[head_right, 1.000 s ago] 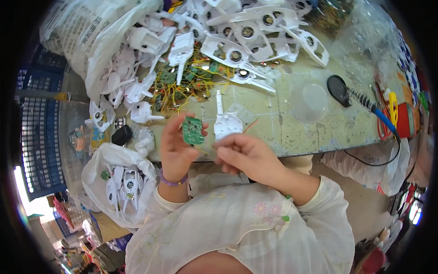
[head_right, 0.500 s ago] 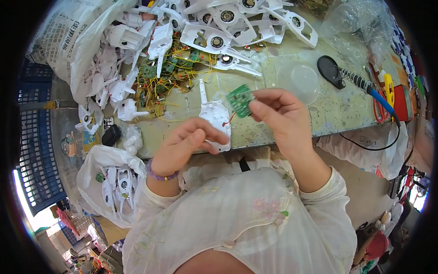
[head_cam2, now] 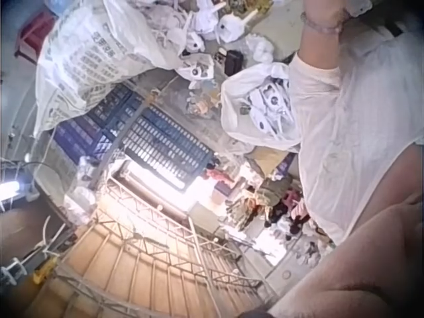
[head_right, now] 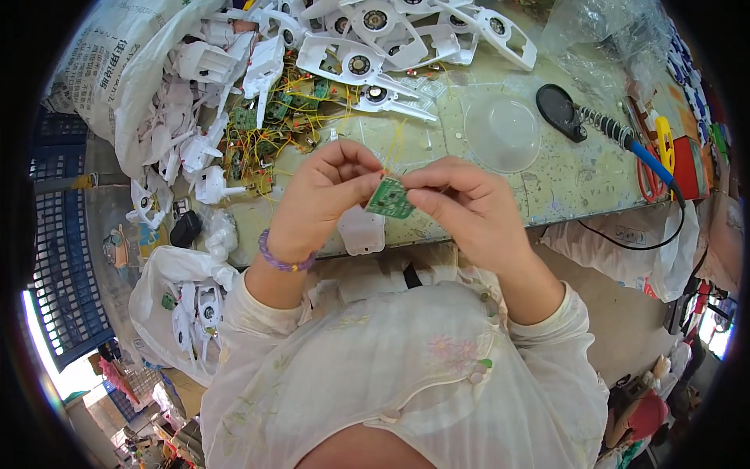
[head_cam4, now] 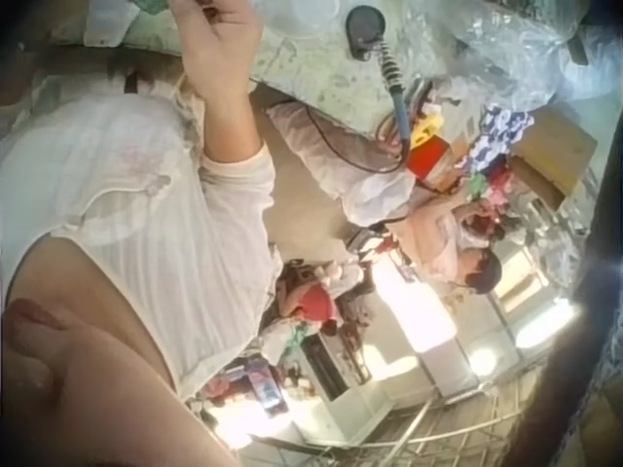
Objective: Soldering wires to electronic circuit boards and assembling components into plastic housings.
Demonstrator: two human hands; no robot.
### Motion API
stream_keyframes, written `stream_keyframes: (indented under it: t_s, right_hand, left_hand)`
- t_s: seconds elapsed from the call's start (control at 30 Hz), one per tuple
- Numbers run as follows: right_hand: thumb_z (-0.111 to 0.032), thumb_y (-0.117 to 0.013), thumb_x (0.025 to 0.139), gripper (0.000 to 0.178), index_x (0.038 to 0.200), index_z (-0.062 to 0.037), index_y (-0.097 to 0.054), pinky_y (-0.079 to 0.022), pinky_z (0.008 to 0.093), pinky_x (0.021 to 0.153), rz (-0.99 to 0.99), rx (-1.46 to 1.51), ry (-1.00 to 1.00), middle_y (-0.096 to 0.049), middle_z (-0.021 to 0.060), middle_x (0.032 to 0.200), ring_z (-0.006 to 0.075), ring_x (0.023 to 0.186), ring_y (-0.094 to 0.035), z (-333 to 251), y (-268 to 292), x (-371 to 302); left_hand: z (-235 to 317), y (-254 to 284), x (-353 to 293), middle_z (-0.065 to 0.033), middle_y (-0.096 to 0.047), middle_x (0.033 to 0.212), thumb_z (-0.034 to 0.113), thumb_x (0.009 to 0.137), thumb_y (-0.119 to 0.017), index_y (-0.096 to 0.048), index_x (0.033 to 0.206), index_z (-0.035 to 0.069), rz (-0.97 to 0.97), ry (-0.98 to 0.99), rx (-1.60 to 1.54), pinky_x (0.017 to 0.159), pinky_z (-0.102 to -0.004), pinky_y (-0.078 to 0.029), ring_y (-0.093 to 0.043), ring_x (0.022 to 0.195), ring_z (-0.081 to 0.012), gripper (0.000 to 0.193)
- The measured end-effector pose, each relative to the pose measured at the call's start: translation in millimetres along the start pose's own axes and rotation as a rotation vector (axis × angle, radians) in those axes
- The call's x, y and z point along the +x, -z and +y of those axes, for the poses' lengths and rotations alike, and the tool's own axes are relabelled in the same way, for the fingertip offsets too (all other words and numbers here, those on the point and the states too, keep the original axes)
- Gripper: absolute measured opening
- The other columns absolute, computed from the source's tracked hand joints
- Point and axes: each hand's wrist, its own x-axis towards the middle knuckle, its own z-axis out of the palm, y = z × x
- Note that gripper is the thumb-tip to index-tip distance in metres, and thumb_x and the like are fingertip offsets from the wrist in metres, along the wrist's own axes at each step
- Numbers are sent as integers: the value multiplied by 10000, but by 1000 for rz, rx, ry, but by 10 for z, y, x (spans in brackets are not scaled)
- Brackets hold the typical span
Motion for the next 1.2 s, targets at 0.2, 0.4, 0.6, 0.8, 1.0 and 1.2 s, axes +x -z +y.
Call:
stream_keyframes:
  t_s: [0.2, 0.4, 0.6, 0.8, 1.0, 1.2]
  right_hand:
    - [20, -598, 809, 165, 949, -38, -663, -462, 297, 710, 305, -822, 347, -630, 98, 871, 228, 790, -597, 75, 296, 92]
    - [-40, -629, 781, 143, 922, -50, -656, -464, 368, 734, 149, -967, 321, -621, 111, 851, 297, 810, -577, 285, 318, 201]
    - [-33, -660, 750, 179, 929, -45, -649, -453, 369, 750, -104, -1126, 414, -613, 86, 939, 291, 875, -558, 313, 325, 335]
    - [-84, -679, 754, 147, 897, -62, -654, -448, 364, 761, 47, -869, 489, -608, 71, 891, 269, 878, -547, 314, 184, 253]
    - [-96, -673, 769, 84, 841, -64, -642, -437, 355, 741, 4, -717, 418, -610, 70, 829, 271, 840, -553, 291, 156, 285]
    - [-79, -636, 727, 65, 776, -53, -602, -435, 364, 731, -12, -724, 454, -595, 72, 799, 268, 816, -542, 296, 117, 242]
  left_hand:
    - [25, 120, -66, -101, -653, 840, 182, 780, -706, -649, 891, 27, 291, -376, 940, 688, -337, -476, -619, 781, -248, 199]
    - [-211, -72, -83, -95, -662, 835, 187, 743, -723, -671, 904, 34, 245, -453, 1185, 692, -337, -466, -612, 797, -230, 228]
    - [-259, -72, -60, -69, -653, 765, 155, 745, -686, -692, 885, 56, 257, -346, 894, 720, -354, -435, -589, 736, -250, 172]
    - [-242, -85, -80, -97, -655, 776, 82, 773, -666, -684, 850, 5, 315, -254, 597, 663, -294, -463, -598, 699, -194, 111]
    - [-275, -70, -100, -94, -650, 780, 81, 775, -674, -682, 852, 2, 287, -258, 586, 668, -291, -458, -593, 712, -188, 111]
    - [-267, -108, -83, -85, -646, 776, 74, 771, -685, -686, 854, 11, 247, -280, 551, 674, -285, -453, -582, 699, -184, 104]
